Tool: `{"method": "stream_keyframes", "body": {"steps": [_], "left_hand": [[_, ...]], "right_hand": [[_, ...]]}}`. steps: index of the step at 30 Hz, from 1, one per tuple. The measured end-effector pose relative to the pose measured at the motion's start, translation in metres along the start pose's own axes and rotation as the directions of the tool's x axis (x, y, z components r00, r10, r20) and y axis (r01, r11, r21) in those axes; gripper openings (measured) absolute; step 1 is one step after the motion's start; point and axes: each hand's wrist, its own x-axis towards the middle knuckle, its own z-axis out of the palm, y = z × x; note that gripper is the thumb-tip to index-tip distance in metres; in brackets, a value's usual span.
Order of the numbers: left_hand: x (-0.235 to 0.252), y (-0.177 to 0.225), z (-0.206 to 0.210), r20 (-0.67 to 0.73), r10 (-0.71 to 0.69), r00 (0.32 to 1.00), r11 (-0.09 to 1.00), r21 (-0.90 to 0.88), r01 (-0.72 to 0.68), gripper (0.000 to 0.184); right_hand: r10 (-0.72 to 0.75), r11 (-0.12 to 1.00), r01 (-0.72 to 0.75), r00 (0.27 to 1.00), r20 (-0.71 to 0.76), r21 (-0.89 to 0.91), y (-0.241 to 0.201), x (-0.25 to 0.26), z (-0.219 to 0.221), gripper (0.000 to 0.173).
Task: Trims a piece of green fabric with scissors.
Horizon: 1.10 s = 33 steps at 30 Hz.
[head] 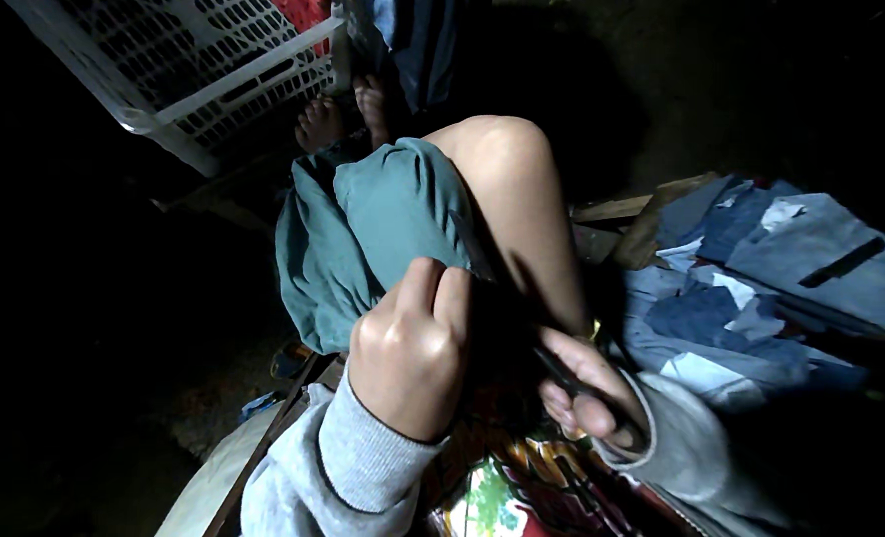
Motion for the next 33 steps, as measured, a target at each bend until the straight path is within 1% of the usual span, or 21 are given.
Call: {"method": "stream_keyframes", "body": {"steps": [1,3,4,5,7,9,11,13,16,18,22,24,29,31,33], "left_hand": [[0.000,0.000,0.000,-0.001,-0.003,1.000,1.000,-0.003,0.003,0.012],[0.001,-0.001,0.000,-0.005,-0.006,1.000,1.000,-0.004,0.006,0.011],[0.001,-0.001,0.000,-0.004,-0.008,1.000,1.000,-0.006,0.008,0.012],[0.001,-0.002,0.000,-0.003,-0.008,1.000,1.000,-0.011,0.008,0.012],[0.000,-0.005,-0.001,-0.005,-0.011,1.000,1.000,-0.025,0.011,0.013],[-0.001,-0.008,-0.003,0.000,-0.014,1.000,0.999,-0.044,0.014,0.014],[-0.002,-0.011,-0.006,0.000,-0.004,1.000,0.998,-0.066,0.004,0.015],[-0.004,-0.015,-0.007,-0.007,0.015,1.000,0.996,-0.089,-0.016,0.015],[-0.005,-0.019,-0.008,-0.013,0.048,0.999,0.990,-0.129,-0.049,0.014],[-0.005,-0.019,-0.006,-0.016,0.068,0.998,0.988,-0.140,-0.069,0.013],[-0.004,-0.021,-0.004,-0.026,0.063,0.998,0.987,-0.143,-0.066,0.013],[-0.005,-0.023,-0.004,-0.030,0.059,0.998,0.987,-0.150,-0.062,0.013],[-0.007,-0.027,-0.004,-0.038,0.068,0.997,0.979,-0.190,-0.074,0.013],[-0.009,-0.031,-0.005,-0.045,0.055,0.997,0.972,-0.225,-0.064,0.013],[-0.012,-0.036,-0.006,-0.057,0.039,0.998,0.967,-0.249,-0.052,0.014]], "right_hand": [[0.011,0.998,-0.013,0.999,-0.031,-0.067,-0.005,0.005,0.001,0.072],[-0.017,0.988,0.010,0.999,-0.039,-0.155,-0.009,0.014,0.000,0.077],[-0.042,0.985,0.038,0.999,-0.024,-0.170,-0.007,0.017,-0.002,0.074],[-0.069,0.983,0.066,0.998,-0.007,-0.170,-0.003,0.018,-0.005,0.066],[-0.118,0.971,0.114,0.993,-0.005,-0.208,0.002,0.020,-0.008,0.056],[-0.143,0.953,0.130,0.989,-0.029,-0.273,0.003,0.020,-0.011,0.053],[-0.080,0.960,0.066,0.996,-0.038,-0.271,0.000,0.018,-0.015,0.047],[-0.011,0.970,0.007,1.000,-0.016,-0.245,-0.005,0.016,-0.020,0.045],[0.008,0.986,0.000,0.999,0.042,-0.169,-0.009,0.019,-0.023,0.044],[0.000,0.991,0.005,0.999,0.035,-0.132,-0.013,0.026,-0.019,0.045],[0.056,0.994,-0.054,0.998,0.020,-0.100,-0.025,0.043,-0.009,0.051],[0.062,0.989,-0.060,0.998,0.012,-0.137,-0.027,0.046,-0.008,0.052],[0.062,0.930,-0.056,0.998,0.006,-0.364,-0.036,0.042,-0.020,0.046],[0.096,0.913,-0.092,0.995,-0.010,-0.398,-0.040,0.039,-0.024,0.040],[0.144,0.909,-0.138,0.990,-0.015,-0.394,-0.042,0.035,-0.028,0.039]]}}
